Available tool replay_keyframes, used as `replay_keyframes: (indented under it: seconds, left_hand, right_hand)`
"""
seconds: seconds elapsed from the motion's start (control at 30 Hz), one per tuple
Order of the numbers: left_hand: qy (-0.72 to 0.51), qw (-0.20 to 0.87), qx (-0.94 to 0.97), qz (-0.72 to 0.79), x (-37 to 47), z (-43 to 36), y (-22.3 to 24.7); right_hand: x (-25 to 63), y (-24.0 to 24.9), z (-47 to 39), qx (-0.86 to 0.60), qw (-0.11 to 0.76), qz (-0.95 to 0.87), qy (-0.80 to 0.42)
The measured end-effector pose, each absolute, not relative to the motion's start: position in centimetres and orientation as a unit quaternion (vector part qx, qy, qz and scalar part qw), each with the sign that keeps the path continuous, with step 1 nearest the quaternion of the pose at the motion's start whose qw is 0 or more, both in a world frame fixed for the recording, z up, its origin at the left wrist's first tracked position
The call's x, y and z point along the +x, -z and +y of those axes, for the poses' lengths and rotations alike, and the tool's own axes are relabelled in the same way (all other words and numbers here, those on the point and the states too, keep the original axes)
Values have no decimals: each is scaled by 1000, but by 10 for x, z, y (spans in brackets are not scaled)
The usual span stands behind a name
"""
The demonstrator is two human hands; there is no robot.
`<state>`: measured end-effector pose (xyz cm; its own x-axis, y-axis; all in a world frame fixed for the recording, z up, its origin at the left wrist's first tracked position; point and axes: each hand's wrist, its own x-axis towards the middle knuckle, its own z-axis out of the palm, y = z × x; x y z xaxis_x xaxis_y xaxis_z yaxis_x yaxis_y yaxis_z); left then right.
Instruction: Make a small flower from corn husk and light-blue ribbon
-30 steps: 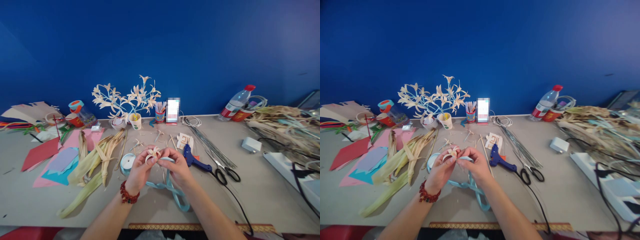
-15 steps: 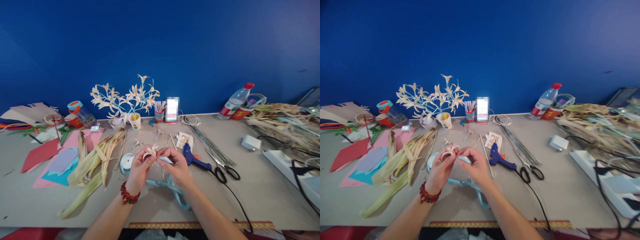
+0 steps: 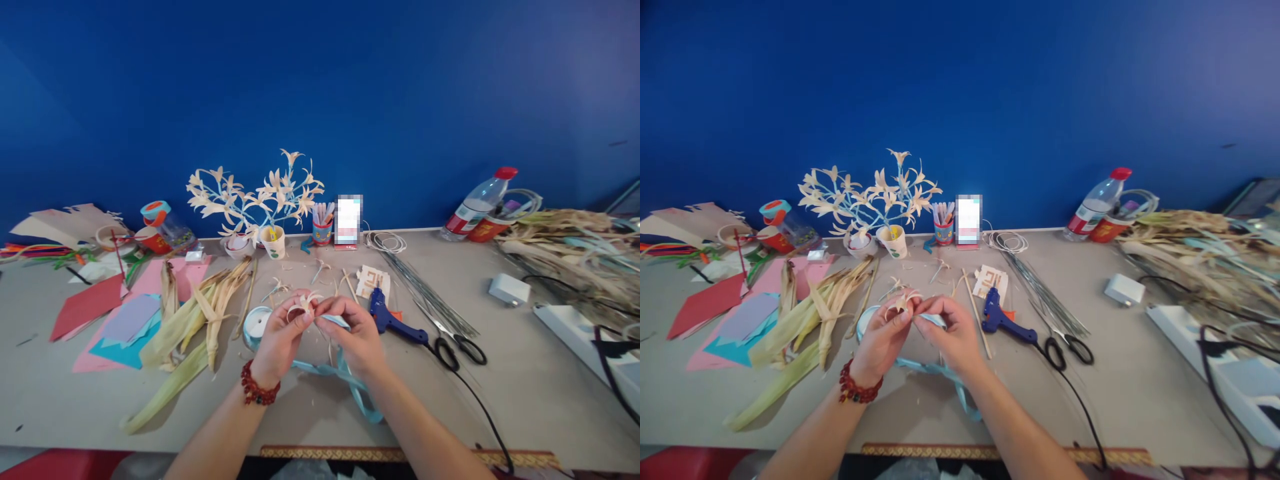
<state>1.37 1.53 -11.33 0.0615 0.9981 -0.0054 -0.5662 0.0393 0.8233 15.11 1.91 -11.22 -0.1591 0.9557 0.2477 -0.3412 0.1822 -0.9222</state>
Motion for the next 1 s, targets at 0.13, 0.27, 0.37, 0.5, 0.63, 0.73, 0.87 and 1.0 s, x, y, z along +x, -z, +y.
replay_keyframes:
  seconds: [0.13, 0.27, 0.37, 0.5, 0.63, 0.73, 0.87, 1.0]
  left_hand:
    - [-604, 644, 338, 327, 14, 16, 115]
    - [-606, 638, 348, 323, 15, 16, 114]
    - [-605, 630, 366, 321, 16, 16, 114]
    - [-606, 626, 371, 321, 17, 16, 115]
    - [-606, 640, 366, 300, 17, 16, 113]
    - [-605, 651, 352, 295, 18, 16, 114]
    - [-608, 654, 331, 305, 20, 15, 117]
    - [-614, 649, 321, 315, 22, 14, 119]
  right_hand:
    - [151, 116, 21, -297, 555, -473, -616]
    - [151, 117, 22, -291, 556, -447, -637]
    - [150, 116, 22, -299, 552, -411, -661]
    - [150, 114, 22, -305, 531, -387, -690]
    - [148, 113, 23, -290, 522, -358, -718]
    - [147, 115, 22, -281, 532, -361, -712]
    - [147, 117, 20, -293, 586, -409, -635]
    - [149, 115, 18, -314, 605, -475, -556]
